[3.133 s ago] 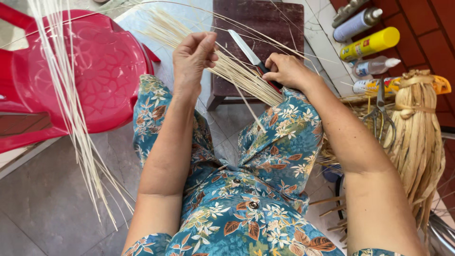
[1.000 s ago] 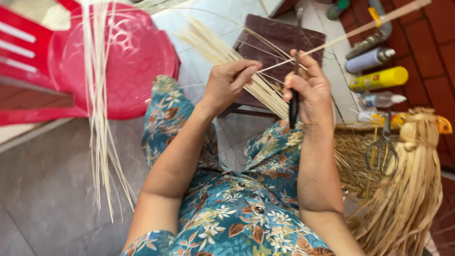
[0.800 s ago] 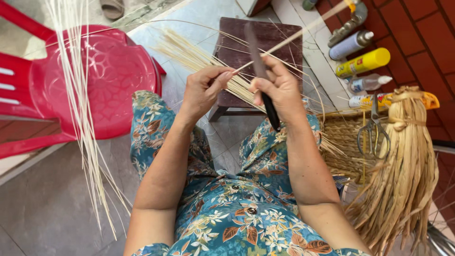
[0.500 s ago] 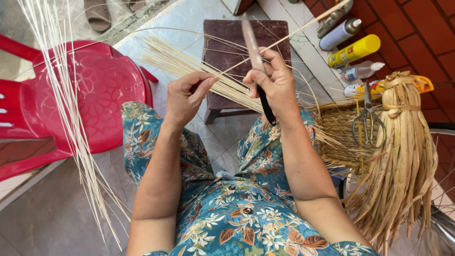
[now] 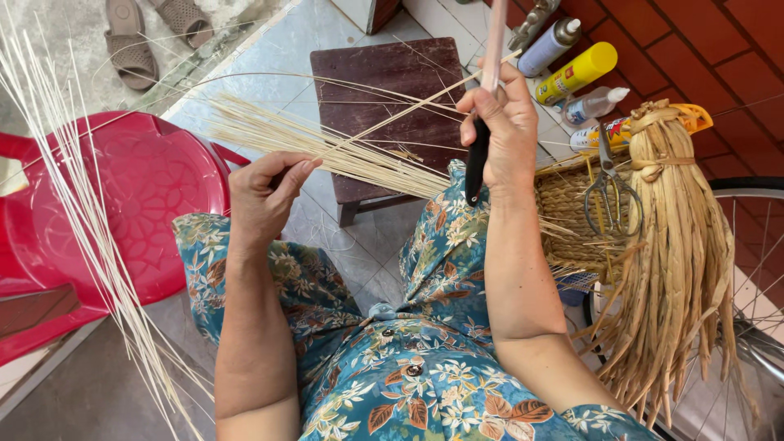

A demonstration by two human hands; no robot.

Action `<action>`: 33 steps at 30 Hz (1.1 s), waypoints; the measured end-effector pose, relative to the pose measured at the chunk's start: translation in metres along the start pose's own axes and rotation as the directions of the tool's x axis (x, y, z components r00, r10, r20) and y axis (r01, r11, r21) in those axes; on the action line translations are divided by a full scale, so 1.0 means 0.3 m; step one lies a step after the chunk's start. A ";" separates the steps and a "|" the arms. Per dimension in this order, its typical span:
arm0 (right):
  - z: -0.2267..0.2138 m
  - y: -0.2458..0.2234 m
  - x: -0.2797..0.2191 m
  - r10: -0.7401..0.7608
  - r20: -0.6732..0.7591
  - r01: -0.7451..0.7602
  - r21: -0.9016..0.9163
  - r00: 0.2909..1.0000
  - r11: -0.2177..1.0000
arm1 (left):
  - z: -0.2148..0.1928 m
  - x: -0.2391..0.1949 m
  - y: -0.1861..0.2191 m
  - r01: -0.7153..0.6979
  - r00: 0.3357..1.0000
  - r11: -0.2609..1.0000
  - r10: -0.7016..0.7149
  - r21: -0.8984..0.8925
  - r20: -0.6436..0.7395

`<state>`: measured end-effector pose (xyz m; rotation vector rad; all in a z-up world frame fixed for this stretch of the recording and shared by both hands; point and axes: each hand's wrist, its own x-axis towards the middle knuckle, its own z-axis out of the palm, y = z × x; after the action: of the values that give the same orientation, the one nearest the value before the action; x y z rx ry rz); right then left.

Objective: The person sits on the floor and uses a knife to split long bamboo strips into thinner strands. They hold the strips with one hand and draw the knife along the length to separate them, repeating the process on multiple pieces.

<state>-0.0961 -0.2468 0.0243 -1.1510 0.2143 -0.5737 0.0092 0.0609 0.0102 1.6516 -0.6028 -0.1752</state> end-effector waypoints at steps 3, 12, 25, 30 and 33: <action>-0.022 -0.012 0.005 -0.021 -0.066 0.029 0.124 0.998 0.992 | -0.006 0.004 0.019 0.021 1.000 1.000 -0.021 0.009 0.002; 0.099 -0.017 -0.046 0.106 0.176 -0.086 -0.119 0.979 0.989 | 0.016 0.031 0.077 0.046 0.996 0.999 -0.045 0.012 -0.072; 0.105 0.035 -0.026 0.030 0.085 -0.011 -0.219 0.996 0.976 | -0.002 0.026 0.085 0.049 0.999 0.998 -0.048 -0.027 0.015; 0.005 0.022 -0.005 -0.002 0.020 0.002 -0.028 1.000 1.000 | -0.058 -0.005 0.037 0.050 0.998 0.999 -0.050 -0.013 0.033; -0.032 0.006 0.013 -0.048 -0.041 0.051 0.085 0.998 0.995 | -0.081 -0.018 0.017 0.045 0.999 0.998 -0.044 -0.033 0.030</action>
<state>-0.0965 -0.2559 0.0192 -1.0645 0.1932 -0.6435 0.0140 0.0844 0.0182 1.6331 -0.5826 -0.2413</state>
